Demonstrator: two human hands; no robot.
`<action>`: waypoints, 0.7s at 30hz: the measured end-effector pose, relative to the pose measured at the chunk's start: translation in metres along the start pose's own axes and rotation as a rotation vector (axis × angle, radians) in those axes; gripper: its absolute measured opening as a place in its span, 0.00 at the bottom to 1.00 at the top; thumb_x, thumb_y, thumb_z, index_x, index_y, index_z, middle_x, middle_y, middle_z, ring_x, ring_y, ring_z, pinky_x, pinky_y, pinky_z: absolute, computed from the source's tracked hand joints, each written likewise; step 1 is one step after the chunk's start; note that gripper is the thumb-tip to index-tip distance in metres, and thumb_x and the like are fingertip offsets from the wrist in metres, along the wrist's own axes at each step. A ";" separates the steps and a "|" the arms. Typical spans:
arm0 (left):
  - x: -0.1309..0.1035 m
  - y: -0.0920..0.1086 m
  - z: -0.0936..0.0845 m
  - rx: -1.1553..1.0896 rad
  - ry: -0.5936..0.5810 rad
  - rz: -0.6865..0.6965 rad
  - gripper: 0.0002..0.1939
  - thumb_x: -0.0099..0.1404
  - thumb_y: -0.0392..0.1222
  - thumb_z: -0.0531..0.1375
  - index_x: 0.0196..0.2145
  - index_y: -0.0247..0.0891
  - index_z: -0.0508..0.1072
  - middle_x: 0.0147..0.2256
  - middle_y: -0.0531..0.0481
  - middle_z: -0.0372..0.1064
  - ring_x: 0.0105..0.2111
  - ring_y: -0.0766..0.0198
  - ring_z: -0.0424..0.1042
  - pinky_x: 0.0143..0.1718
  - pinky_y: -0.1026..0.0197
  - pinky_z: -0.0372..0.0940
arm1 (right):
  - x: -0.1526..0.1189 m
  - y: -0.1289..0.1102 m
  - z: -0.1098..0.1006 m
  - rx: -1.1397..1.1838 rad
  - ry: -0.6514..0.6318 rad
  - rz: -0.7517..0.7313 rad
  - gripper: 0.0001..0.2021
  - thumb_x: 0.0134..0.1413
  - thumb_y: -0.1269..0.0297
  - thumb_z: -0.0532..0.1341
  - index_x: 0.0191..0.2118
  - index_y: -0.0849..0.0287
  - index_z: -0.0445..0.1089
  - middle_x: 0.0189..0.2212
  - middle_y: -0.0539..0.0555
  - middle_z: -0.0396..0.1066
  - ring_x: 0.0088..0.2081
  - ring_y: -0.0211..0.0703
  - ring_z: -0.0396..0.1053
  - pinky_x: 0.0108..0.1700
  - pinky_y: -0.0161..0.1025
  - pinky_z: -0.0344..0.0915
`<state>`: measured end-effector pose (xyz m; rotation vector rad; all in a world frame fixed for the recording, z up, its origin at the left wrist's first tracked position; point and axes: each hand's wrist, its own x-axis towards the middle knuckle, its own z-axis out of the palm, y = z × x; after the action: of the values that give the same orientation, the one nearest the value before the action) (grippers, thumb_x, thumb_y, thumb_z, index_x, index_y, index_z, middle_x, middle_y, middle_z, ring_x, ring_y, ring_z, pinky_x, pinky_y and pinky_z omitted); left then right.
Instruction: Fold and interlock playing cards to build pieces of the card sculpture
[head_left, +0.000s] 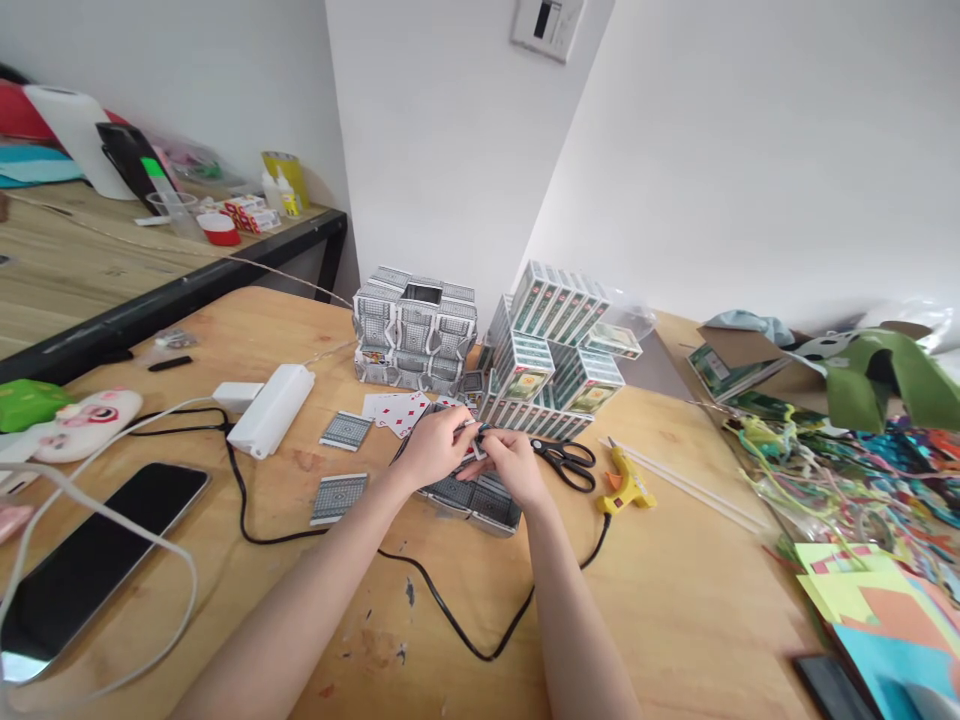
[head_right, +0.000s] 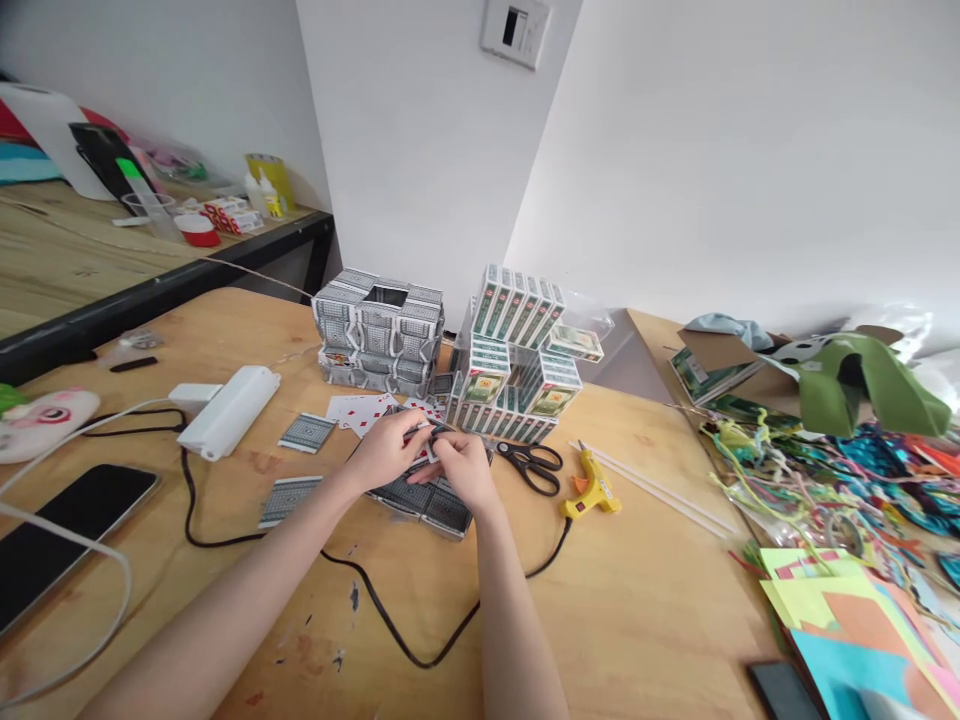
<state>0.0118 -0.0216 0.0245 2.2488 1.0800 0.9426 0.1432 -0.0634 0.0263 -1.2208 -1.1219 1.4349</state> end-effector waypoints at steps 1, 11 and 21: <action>0.000 0.000 0.000 0.002 -0.002 -0.003 0.12 0.63 0.42 0.48 0.23 0.38 0.61 0.19 0.54 0.58 0.21 0.67 0.58 0.24 0.64 0.50 | 0.000 0.000 0.000 -0.001 -0.003 0.001 0.07 0.42 0.64 0.54 0.19 0.58 0.63 0.12 0.47 0.63 0.19 0.43 0.70 0.20 0.35 0.64; 0.001 -0.002 -0.003 -0.071 0.016 -0.034 0.12 0.63 0.41 0.48 0.23 0.37 0.63 0.19 0.55 0.61 0.20 0.69 0.58 0.23 0.66 0.51 | -0.003 -0.005 0.001 0.066 -0.098 -0.021 0.11 0.40 0.67 0.53 0.28 0.59 0.72 0.21 0.50 0.71 0.28 0.46 0.73 0.28 0.38 0.68; 0.002 -0.005 -0.002 -0.170 0.107 -0.058 0.10 0.64 0.40 0.48 0.34 0.37 0.69 0.29 0.50 0.69 0.31 0.65 0.67 0.33 0.64 0.60 | 0.003 0.000 -0.002 0.116 0.044 -0.102 0.09 0.43 0.62 0.60 0.33 0.59 0.70 0.25 0.52 0.73 0.29 0.46 0.73 0.32 0.41 0.70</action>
<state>0.0088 -0.0164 0.0234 2.0392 1.0619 1.0984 0.1446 -0.0606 0.0256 -1.0933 -1.0423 1.3703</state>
